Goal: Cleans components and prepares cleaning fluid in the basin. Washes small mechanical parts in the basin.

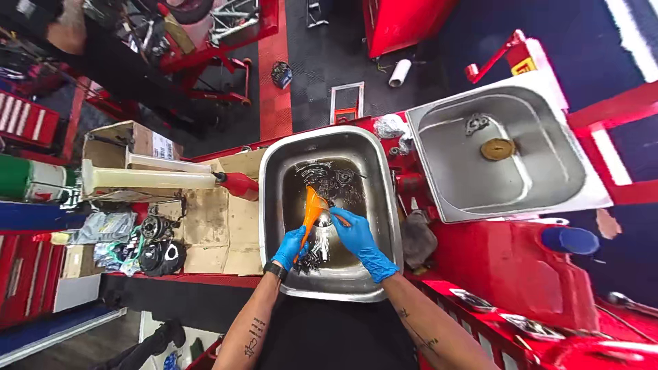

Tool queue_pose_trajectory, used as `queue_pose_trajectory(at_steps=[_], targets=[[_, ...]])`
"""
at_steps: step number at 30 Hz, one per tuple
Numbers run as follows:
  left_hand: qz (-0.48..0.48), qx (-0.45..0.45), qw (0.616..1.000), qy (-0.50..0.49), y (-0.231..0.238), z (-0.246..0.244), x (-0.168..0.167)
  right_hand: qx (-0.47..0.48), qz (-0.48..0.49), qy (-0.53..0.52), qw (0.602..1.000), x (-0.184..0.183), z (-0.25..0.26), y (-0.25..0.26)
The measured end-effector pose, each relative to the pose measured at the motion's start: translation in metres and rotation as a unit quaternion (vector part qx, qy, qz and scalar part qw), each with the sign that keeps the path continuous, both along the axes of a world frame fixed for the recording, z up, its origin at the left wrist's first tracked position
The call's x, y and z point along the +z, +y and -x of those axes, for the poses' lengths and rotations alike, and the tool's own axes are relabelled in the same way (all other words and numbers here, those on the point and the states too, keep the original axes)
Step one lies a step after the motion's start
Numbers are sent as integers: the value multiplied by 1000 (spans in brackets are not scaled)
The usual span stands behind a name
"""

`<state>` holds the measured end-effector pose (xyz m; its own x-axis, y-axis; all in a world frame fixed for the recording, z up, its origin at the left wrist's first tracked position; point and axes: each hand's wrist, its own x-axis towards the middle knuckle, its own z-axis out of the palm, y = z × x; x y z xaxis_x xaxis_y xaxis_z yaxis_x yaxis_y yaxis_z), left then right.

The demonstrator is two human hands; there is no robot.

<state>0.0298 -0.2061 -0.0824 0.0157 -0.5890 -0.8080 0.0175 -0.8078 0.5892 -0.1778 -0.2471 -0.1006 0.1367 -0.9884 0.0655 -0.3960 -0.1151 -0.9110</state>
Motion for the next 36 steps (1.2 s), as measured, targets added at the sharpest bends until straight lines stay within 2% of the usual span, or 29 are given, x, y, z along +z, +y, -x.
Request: queue_pose_trajectory(at_steps=[2, 4, 7, 9, 12, 16, 19, 22, 25, 28, 29, 32, 33, 36], targets=[[40, -37, 996, -69, 0, -4, -2, -22, -10, 6, 1000, 4, 14, -7], [70, -73, 988, -120, 4, -5, -3, -18, 11, -33, 999, 6, 15, -9], [106, -93, 973, -181, 0, -7, 5, 0, -21, 10, 1000, 4, 15, -10], [116, -105, 967, -201, -6, -7, 9, -38, -17, -12, 999, 8, 22, -11], [106, -67, 982, -138, 1, -3, 13, -44, 35, -125, 991, 18, 12, -7], [71, 8, 997, -30, -2, 2, 21, -56, 18, -82, 995, 14, 24, -7], [43, 9, 999, -6, 9, 3, 18, -56, -14, -132, 990, 20, 22, 2], [49, 25, 998, 41, 1, 4, 21, -64, -46, -82, 994, 10, 26, -3], [38, 35, 994, 93, 3, 6, 23, -89, -24, -140, 986, 17, 28, 0], [44, 74, 984, 158, 1, 8, 31, -73, -68, -63, 993, 6, 28, 7], [50, 74, 981, 173, -4, 8, 36, -91, -67, -69, 991, 7, 31, 5], [29, 47, 987, 154, 2, 10, 29, -134, -25, -185, 973, 26, 30, 10], [17, 39, 988, 147, 2, 9, 24, -126, -24, -184, 975, 27, 26, 9], [-4, 47, 989, 141, -2, 5, 10, -111, -62, -85, 988, 13, 34, 7]])
